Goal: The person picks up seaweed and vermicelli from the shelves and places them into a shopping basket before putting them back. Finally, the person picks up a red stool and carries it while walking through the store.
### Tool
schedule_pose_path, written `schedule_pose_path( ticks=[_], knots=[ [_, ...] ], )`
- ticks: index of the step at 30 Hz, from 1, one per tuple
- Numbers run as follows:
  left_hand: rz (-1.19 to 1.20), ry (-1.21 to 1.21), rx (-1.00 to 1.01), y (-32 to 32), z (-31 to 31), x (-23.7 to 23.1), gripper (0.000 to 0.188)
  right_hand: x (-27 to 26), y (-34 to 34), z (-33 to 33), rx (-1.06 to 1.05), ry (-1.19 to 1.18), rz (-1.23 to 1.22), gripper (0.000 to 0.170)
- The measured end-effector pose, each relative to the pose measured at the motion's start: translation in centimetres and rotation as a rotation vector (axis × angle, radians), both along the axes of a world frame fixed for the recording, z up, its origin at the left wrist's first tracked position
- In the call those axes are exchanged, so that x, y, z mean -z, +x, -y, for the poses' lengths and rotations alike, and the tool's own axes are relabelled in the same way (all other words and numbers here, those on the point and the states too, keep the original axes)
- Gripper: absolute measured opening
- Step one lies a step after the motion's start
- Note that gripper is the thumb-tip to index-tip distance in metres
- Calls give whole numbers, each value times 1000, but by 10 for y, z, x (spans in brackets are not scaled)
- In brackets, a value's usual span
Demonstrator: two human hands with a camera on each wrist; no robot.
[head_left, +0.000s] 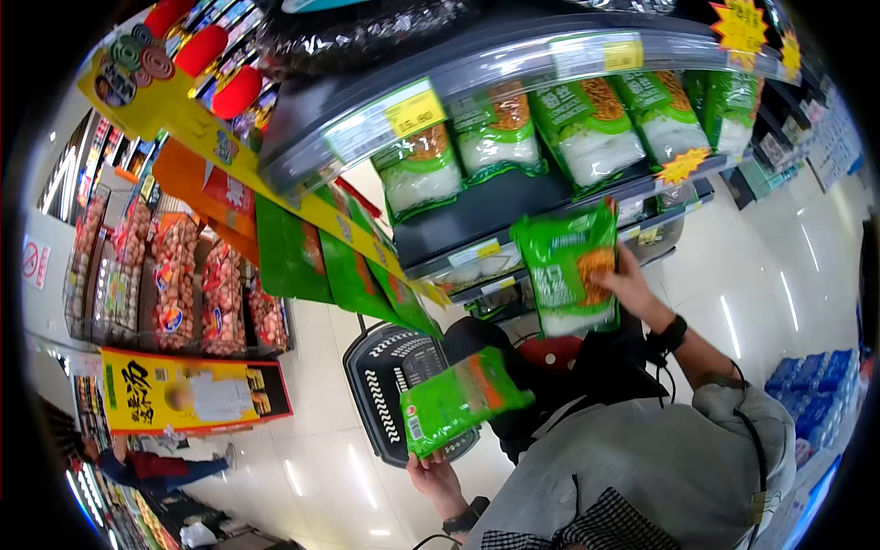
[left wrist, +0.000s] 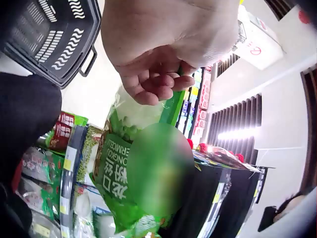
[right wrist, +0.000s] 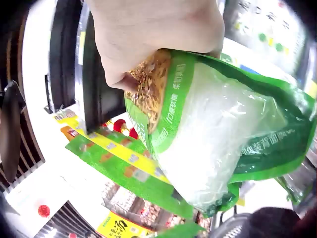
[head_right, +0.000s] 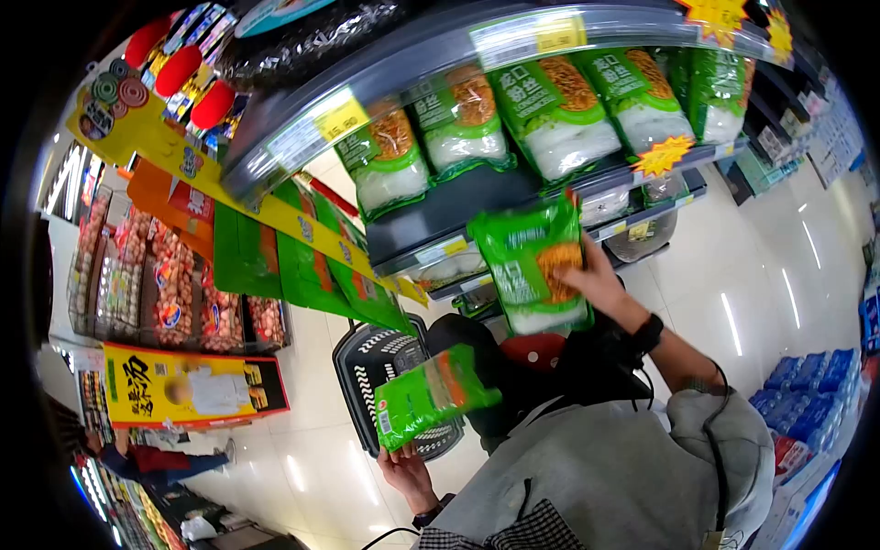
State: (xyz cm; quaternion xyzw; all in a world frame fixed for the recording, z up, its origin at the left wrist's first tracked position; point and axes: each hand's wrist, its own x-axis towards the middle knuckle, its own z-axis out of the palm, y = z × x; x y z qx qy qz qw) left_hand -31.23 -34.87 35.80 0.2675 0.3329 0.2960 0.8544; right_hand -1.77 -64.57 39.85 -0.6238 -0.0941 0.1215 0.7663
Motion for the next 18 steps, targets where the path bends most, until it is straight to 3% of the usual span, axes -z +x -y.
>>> schedule_pose_path(
  ticks=[7, 8, 10, 12, 14, 18],
  knots=[
    [-76, 210, -165, -4, -46, 41, 23, -65, 46, -20, 147, 209, 129, 61],
    [-189, 283, -179, -9, -53, 47, 23, -70, 53, -23, 150, 195, 171, 62],
    [-358, 502, -191, -16, -59, 45, 26, -82, 68, -34, 170, 189, 248, 65],
    [-373, 521, -226, -21, -62, 37, 27, -90, 84, -51, 185, 197, 281, 68],
    [-390, 524, -270, -24, -64, 33, 29, -92, 105, -69, 362, 248, 287, 72],
    [-393, 533, -310, -32, -64, 40, 31, -93, 152, -85, 171, 185, 448, 74]
  ],
)
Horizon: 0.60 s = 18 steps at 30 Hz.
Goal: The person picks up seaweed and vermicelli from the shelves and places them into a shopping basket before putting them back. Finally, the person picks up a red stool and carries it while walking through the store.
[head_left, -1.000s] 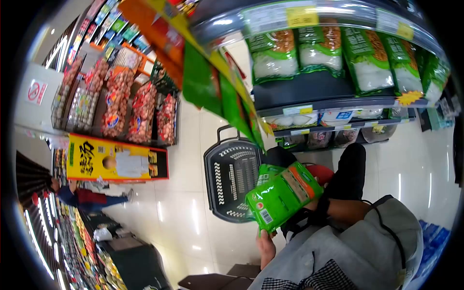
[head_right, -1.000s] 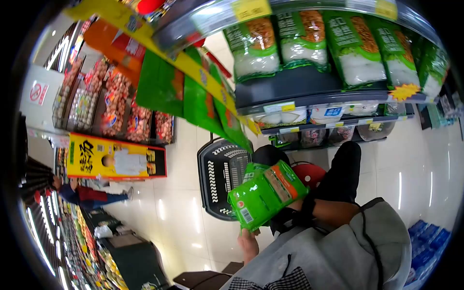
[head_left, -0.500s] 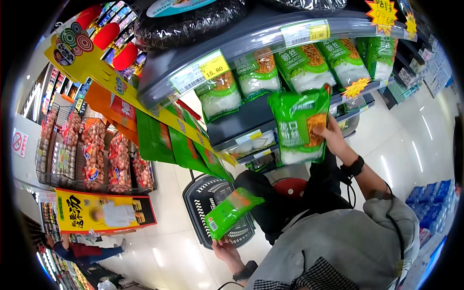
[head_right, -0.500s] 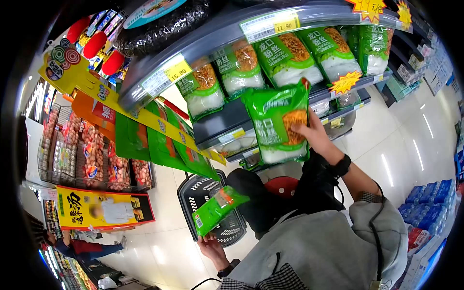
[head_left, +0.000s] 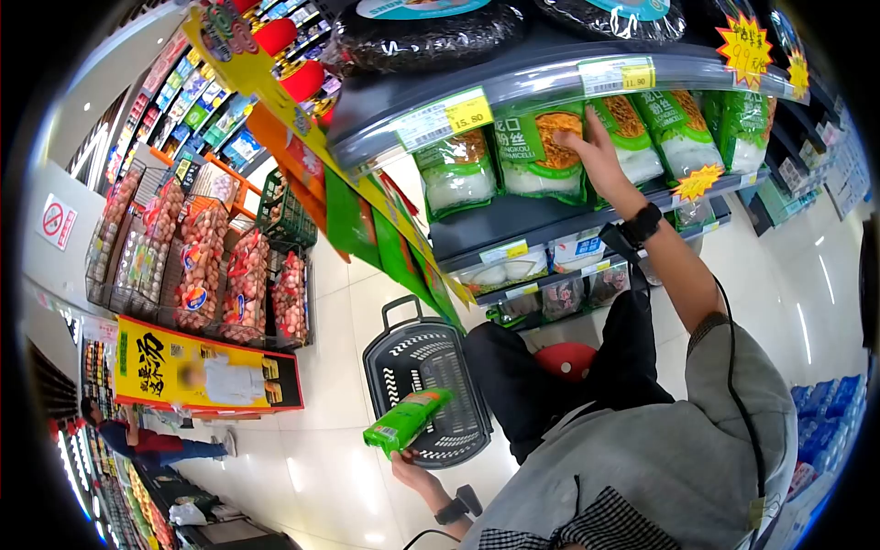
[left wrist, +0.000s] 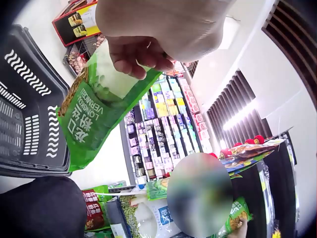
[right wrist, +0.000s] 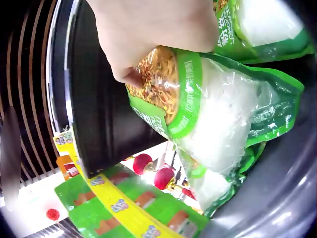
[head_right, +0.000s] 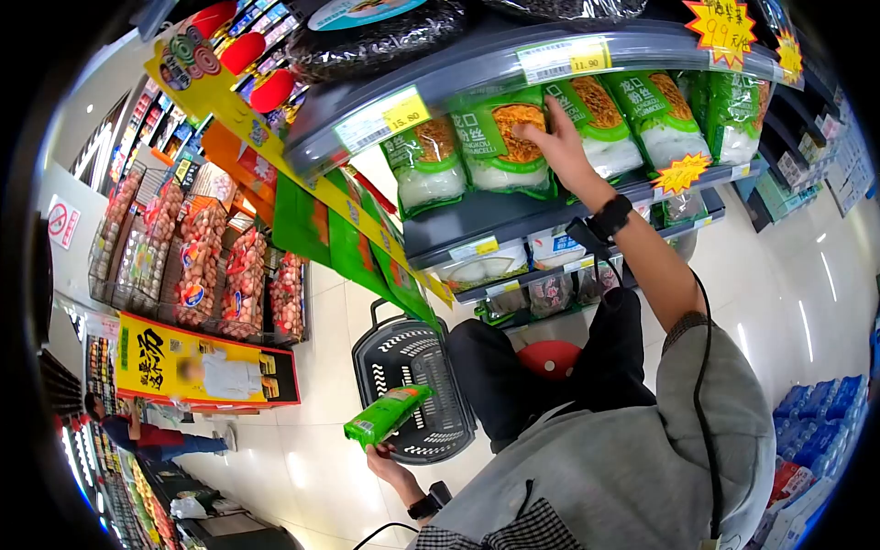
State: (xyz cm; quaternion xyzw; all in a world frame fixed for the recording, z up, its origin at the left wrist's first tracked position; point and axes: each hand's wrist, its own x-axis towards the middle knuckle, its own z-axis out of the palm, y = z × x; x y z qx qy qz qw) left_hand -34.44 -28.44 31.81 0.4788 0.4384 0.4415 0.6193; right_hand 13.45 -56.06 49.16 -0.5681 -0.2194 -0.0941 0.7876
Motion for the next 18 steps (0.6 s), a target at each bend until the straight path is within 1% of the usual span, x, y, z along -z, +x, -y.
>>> schedule_pose_path(
  ticks=[1, 2, 3, 4, 8, 11, 13, 14, 16, 17, 18],
  knots=[
    [-61, 7, 9, -3, 1, 4, 30, 1, 5, -4, -7, 1, 5, 74],
    [-122, 13, 19, -4, 1, 8, 30, 1, 10, -7, 10, -53, -28, 74],
    [-117, 12, 13, -5, 2, 12, 30, 1, 11, -11, 29, -109, -62, 73],
    [-130, 31, 21, -6, 3, 17, 30, 1, 12, -15, 69, -116, -48, 71],
    [-170, 54, 60, -11, 7, 29, 33, -3, 12, -17, 38, -142, -24, 70],
    [-200, 85, 84, -4, 11, 33, 35, 3, 19, -14, 42, -212, 26, 69],
    [-198, 92, 88, 2, 13, 33, 35, 7, 22, -12, 57, -248, 89, 75],
    [-196, 106, 120, 1, 13, 37, 34, 11, 20, -9, 61, -249, 88, 75],
    [-193, 95, 124, 5, 15, 35, 34, 11, 3, -6, 177, -527, 254, 87],
    [-191, 84, 123, 6, 15, 35, 35, 9, -3, -4, 179, -527, 253, 87],
    [-191, 85, 124, 6, 16, 36, 35, 8, -8, -4, 149, -530, 239, 93]
  ],
)
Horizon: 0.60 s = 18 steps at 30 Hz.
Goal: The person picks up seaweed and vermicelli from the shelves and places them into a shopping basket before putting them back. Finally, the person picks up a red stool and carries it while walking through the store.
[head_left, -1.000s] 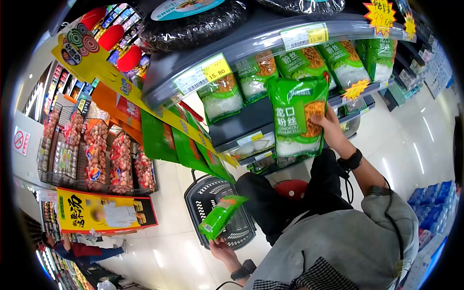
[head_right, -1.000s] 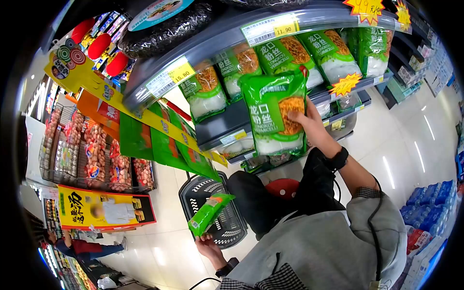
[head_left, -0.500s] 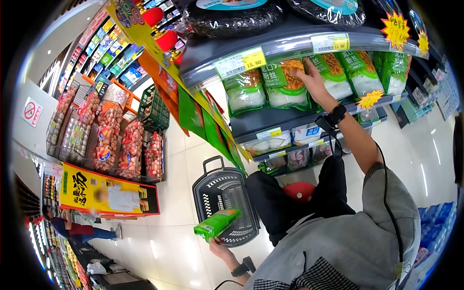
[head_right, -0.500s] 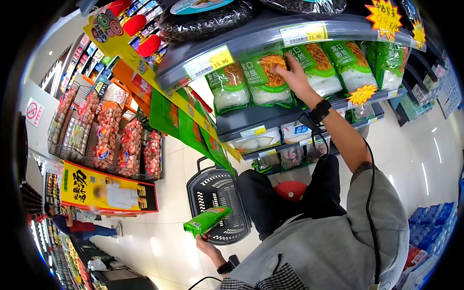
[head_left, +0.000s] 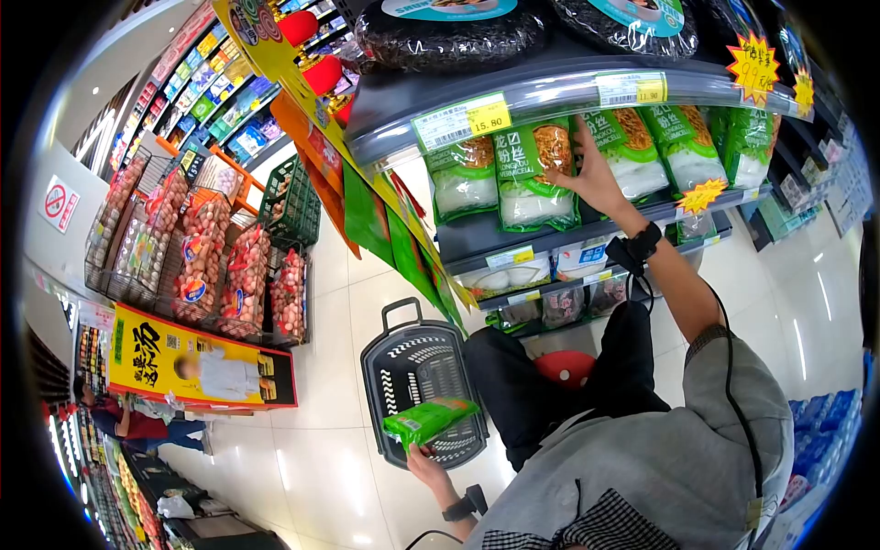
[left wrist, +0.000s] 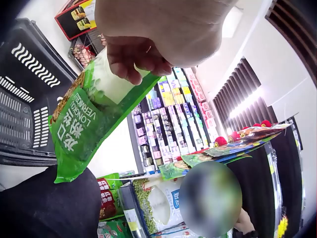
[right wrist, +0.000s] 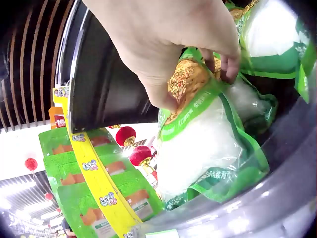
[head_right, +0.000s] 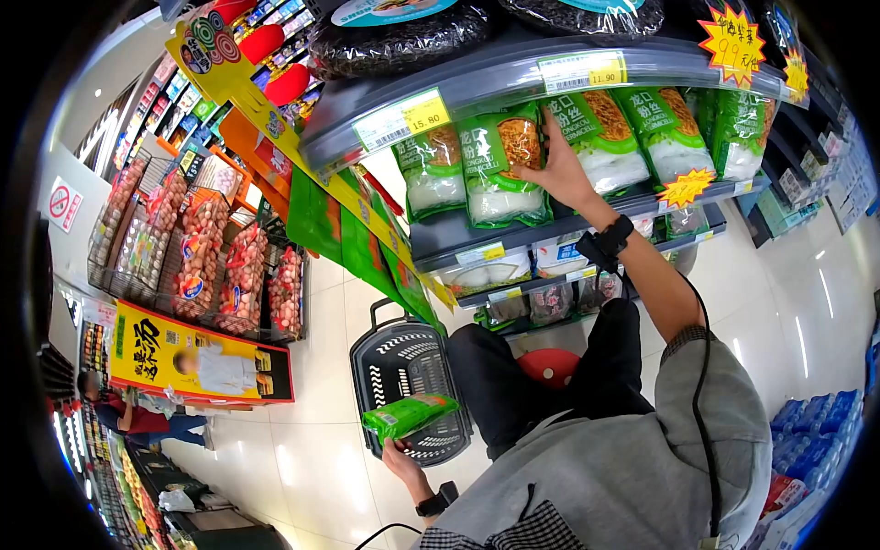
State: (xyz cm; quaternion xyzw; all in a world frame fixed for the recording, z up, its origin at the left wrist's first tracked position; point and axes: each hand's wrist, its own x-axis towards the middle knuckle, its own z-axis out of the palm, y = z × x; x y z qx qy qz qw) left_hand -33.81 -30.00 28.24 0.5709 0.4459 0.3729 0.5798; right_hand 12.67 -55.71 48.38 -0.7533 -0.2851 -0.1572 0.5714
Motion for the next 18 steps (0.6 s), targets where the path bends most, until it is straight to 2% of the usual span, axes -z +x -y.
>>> schedule_pose_path(
  ticks=[2, 4, 5, 7, 8, 10, 14, 16, 18],
  knots=[
    [19, -11, 35, 1, -1, 1, 33, -2, -10, 0, -22, -1, -22, 99],
    [33, -23, 49, 3, -1, -1, 33, -2, -20, -3, 230, -251, 396, 104],
    [48, -38, 57, 4, -1, -1, 33, 0, -31, -6, 235, -250, 397, 104],
    [47, -43, 55, 4, -2, 2, 32, 8, -57, -13, 336, -449, 369, 105],
    [45, -49, 49, 4, -2, 4, 32, 12, -65, -16, 338, -450, 369, 105],
    [33, -47, 57, 4, 0, 2, 32, 19, -73, -18, 279, -451, 142, 101],
    [20, -43, 20, 5, 0, 3, 32, 16, -66, -10, 246, -468, 172, 94],
    [20, -46, 18, 6, 1, 1, 32, 16, -62, -8, 304, -455, 290, 89],
    [22, -53, 15, 7, 3, 0, 33, 16, -59, -6, 340, -471, 300, 87]
  ],
)
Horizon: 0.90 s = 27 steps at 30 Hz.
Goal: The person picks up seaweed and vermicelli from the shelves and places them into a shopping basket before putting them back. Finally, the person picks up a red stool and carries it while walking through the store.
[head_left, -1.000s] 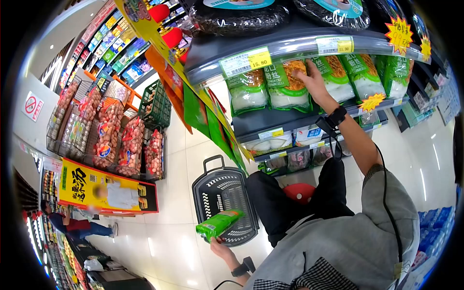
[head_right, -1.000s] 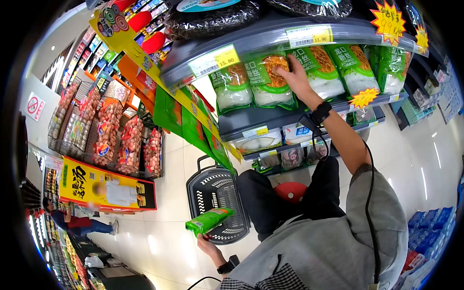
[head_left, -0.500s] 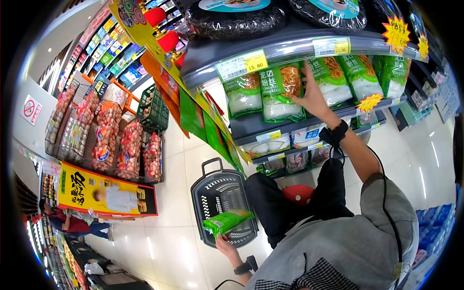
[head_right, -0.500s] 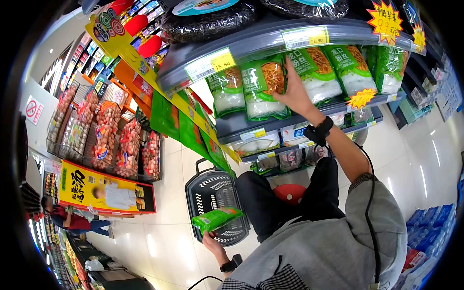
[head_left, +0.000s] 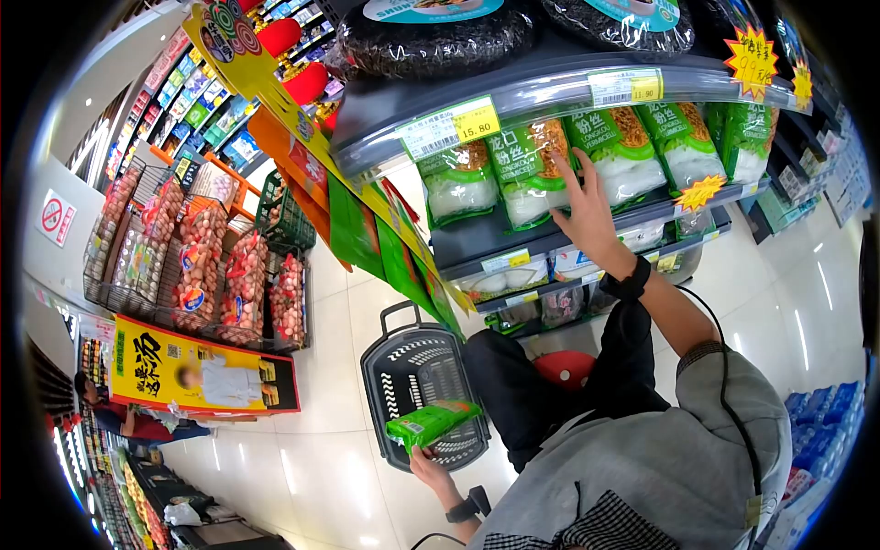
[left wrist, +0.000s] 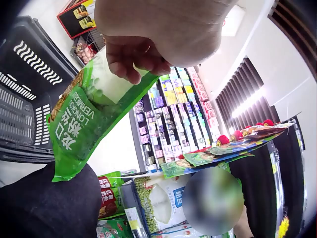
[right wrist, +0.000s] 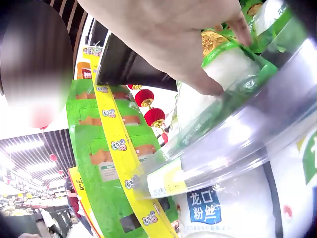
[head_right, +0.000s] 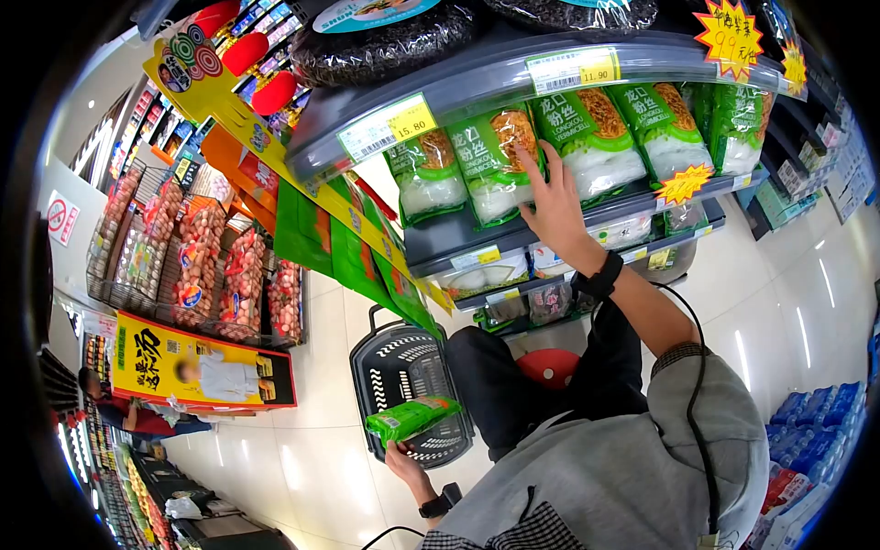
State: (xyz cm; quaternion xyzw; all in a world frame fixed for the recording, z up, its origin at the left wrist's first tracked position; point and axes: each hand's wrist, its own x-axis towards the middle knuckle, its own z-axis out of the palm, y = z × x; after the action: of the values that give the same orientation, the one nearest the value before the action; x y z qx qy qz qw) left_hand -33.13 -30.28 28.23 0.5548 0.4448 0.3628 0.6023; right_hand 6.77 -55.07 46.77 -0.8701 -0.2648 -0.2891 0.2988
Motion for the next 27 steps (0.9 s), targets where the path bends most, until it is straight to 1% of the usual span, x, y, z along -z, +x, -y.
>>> schedule_pose_path(
  ticks=[3, 7, 9, 11, 13, 15, 17, 18, 19, 21, 22, 24, 25, 27],
  knots=[
    [-18, 21, -14, 2, 0, 1, 36, 2, 7, 4, 59, -22, 56, 81],
    [-25, -1, 29, 1, -2, 9, 36, 7, 9, 4, 96, -83, 128, 71],
    [-34, 12, 31, 5, 0, 7, 36, 5, 2, 4, 92, -62, 124, 71],
    [1, -37, 2, 13, 5, -1, 36, 8, -6, 0, 86, -38, 122, 70],
    [-2, -31, 9, 12, -1, 10, 35, 12, -9, 0, 66, -57, 160, 72],
    [13, -61, 45, 12, -5, 16, 33, 13, -12, -2, 69, -77, 141, 73],
    [-16, -37, 34, 14, -5, 17, 33, 10, -13, -3, 54, -34, 108, 73],
    [-7, -30, 27, 16, -4, 15, 33, 9, -15, -2, 62, -49, 67, 77],
    [2, -23, 21, 18, -5, 13, 33, 11, -17, -3, 65, -47, 69, 77],
    [9, -35, 37, 17, -6, 14, 34, 16, -18, -6, 43, 54, 29, 85],
    [14, -51, 49, 17, -6, 15, 35, 16, -20, -8, 48, 55, 28, 85],
    [7, -19, 57, 17, -6, 16, 34, 14, -23, -18, 68, 112, 41, 95],
    [0, 11, 60, 17, -6, 16, 34, 13, -25, -23, 77, 112, 37, 95],
    [9, 10, 80, 18, -4, 11, 33, 14, -25, -35, 155, 10, 15, 99]
  ],
)
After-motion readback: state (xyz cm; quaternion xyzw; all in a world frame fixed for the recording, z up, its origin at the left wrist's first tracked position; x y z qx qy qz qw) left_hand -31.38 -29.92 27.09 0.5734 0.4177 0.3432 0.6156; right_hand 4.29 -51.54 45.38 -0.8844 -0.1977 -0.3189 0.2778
